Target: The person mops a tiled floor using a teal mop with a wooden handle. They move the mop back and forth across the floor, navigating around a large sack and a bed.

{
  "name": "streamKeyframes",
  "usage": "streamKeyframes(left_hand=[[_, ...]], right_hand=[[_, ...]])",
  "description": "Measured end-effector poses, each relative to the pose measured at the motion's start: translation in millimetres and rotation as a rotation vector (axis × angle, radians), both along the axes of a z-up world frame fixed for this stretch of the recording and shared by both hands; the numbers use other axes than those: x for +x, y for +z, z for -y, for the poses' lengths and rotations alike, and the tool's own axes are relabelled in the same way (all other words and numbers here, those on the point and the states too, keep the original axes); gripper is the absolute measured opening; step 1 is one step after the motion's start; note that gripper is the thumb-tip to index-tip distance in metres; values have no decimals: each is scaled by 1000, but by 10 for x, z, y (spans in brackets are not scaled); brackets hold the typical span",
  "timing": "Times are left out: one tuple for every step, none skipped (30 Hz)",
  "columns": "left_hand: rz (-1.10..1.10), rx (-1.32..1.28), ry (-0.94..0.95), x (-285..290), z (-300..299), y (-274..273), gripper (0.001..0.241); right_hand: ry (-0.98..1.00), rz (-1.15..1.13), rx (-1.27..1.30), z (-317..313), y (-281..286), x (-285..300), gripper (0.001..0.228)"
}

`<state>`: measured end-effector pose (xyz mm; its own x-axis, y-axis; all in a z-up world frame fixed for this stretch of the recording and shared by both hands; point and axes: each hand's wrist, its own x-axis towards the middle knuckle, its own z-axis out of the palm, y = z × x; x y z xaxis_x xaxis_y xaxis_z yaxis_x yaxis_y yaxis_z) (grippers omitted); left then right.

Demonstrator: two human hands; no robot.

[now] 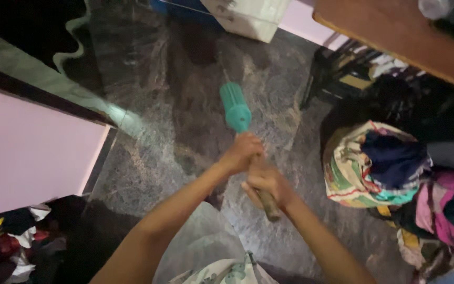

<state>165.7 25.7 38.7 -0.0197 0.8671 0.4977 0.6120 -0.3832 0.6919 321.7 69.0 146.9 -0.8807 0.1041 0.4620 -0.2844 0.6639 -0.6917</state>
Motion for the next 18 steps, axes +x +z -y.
streamKeyframes(left_hand=[[-9, 13, 1, 230, 110, 78, 11], [-18, 26, 3, 471, 247, 164, 10], [-23, 36, 2, 731, 403, 256, 11], [-22, 32, -14, 981, 541, 354, 13], [-18, 23, -33, 1231, 687, 461, 17], [-14, 15, -52, 1461, 842, 573, 22], [-12, 11, -124, 1652, 991, 684, 21], [-11, 8, -196, 1835, 1142, 798, 20], [-8, -1, -265, 2008, 1289, 911, 19], [-3, -17, -302, 2172, 1422, 1020, 23], [1, -31, -336, 2317, 1549, 1119, 27], [4, -44, -370, 2424, 1654, 1194, 31], [18, -52, -399, 2510, 1730, 1248, 31], [32, -60, -429, 2586, 1799, 1289, 32], [42, -66, -456, 2645, 1839, 1317, 33], [54, -40, -462, 2691, 1858, 1334, 32], [67, -14, -466, 2716, 1864, 1332, 30], [79, 12, -470, 2727, 1873, 1323, 29]], right_hand=[[3, -11, -12, 111, 120, 221, 24], [6, -22, -24, 248, 247, 439, 27], [-38, -49, -22, 441, 386, 676, 23], [-82, -75, -19, 642, 535, 912, 18], [-123, 1, -49, 832, 709, 1167, 18], [-165, 76, -80, 1025, 886, 1407, 18], [-208, 52, -111, 1236, 1037, 1602, 16], [-251, 26, -142, 1443, 1179, 1782, 13], [-300, 1, -154, 1629, 1313, 1957, 15], [-350, -24, -166, 1808, 1433, 2119, 16], [-397, -52, -176, 1958, 1503, 2227, 18], [-397, -143, -229, 2081, 1515, 2276, 23], [-396, -232, -279, 2187, 1522, 2318, 27], [-393, -322, -330, 2282, 1533, 2365, 32], [-427, -344, -333, 2345, 1526, 2392, 32], [-461, -367, -336, 2394, 1511, 2410, 33], [-492, -390, -339, 2437, 1490, 2418, 34], [-490, -420, -331, 2471, 1461, 2417, 35]])
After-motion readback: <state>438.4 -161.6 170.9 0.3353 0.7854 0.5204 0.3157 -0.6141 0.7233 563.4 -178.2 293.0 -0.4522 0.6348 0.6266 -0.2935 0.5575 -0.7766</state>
